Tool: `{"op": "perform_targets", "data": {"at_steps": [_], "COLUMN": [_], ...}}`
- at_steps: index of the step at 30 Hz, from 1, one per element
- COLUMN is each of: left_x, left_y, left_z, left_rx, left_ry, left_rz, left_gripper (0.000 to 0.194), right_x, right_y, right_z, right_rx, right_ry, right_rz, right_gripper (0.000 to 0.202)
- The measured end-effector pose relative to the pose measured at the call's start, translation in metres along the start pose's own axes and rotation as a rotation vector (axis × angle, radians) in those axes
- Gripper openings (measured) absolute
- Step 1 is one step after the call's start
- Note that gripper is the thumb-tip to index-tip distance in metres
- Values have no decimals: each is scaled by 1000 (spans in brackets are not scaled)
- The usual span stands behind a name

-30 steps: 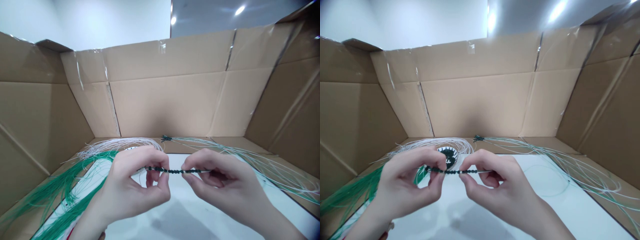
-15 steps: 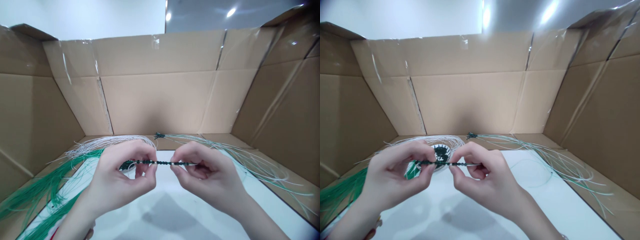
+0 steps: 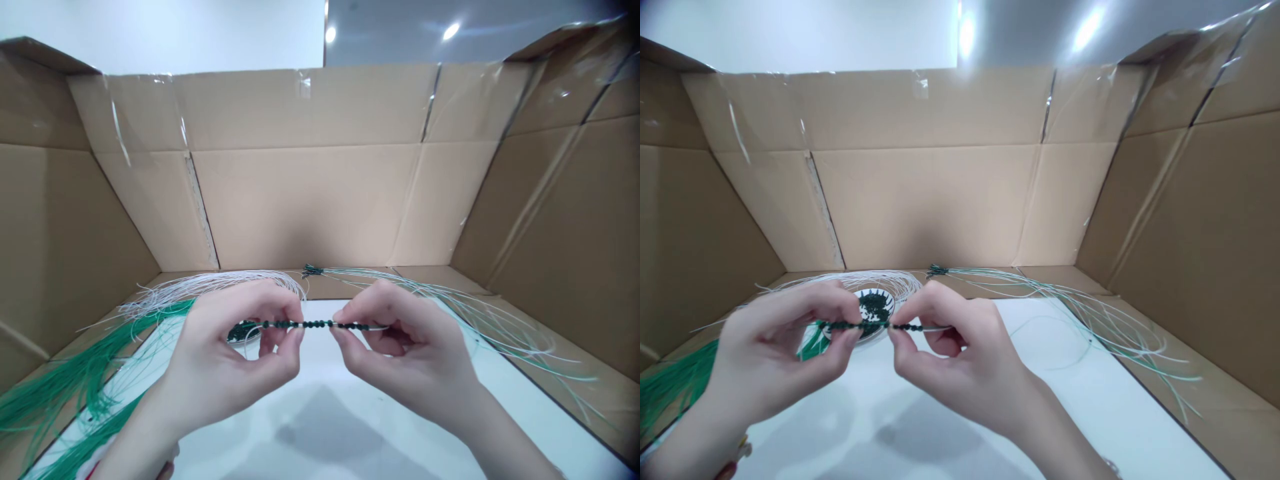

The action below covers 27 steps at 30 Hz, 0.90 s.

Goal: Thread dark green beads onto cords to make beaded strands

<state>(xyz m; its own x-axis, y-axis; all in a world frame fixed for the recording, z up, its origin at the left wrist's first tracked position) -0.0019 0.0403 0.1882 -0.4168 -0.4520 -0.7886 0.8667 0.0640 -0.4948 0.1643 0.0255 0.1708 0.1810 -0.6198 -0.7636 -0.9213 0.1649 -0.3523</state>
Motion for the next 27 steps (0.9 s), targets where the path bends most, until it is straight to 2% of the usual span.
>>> {"op": "perform_targets", "data": {"at_steps": [8, 15, 27], "left_x": [-3, -1, -3], "left_y": [1, 1, 2], "left_z": [2, 5, 7], "left_rx": [-1, 2, 21], "left_ry": [-3, -19, 6], "left_rz": [11, 20, 25], "left_gripper": [26, 27, 26], "right_x": [2, 2, 2], "right_y": [0, 1, 1], "right_z": [3, 7, 2], "right_rx": [12, -8, 56], "right_ry": [34, 78, -53], "right_rz": [-39, -13, 0], "right_gripper": [21, 18, 29]}}
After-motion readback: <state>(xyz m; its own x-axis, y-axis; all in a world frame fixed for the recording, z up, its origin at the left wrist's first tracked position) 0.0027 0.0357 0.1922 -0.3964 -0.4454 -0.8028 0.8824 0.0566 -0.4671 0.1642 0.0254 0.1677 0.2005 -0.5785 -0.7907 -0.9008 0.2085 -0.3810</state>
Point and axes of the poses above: each hand's wrist, its own x-axis away from the middle knuckle, its own y-axis out of the palm, z = x × y, the point moved 6 cm from there along -x, towards the middle knuckle, and after that the axes turned 1 degree about x, right-handed, at the moved point
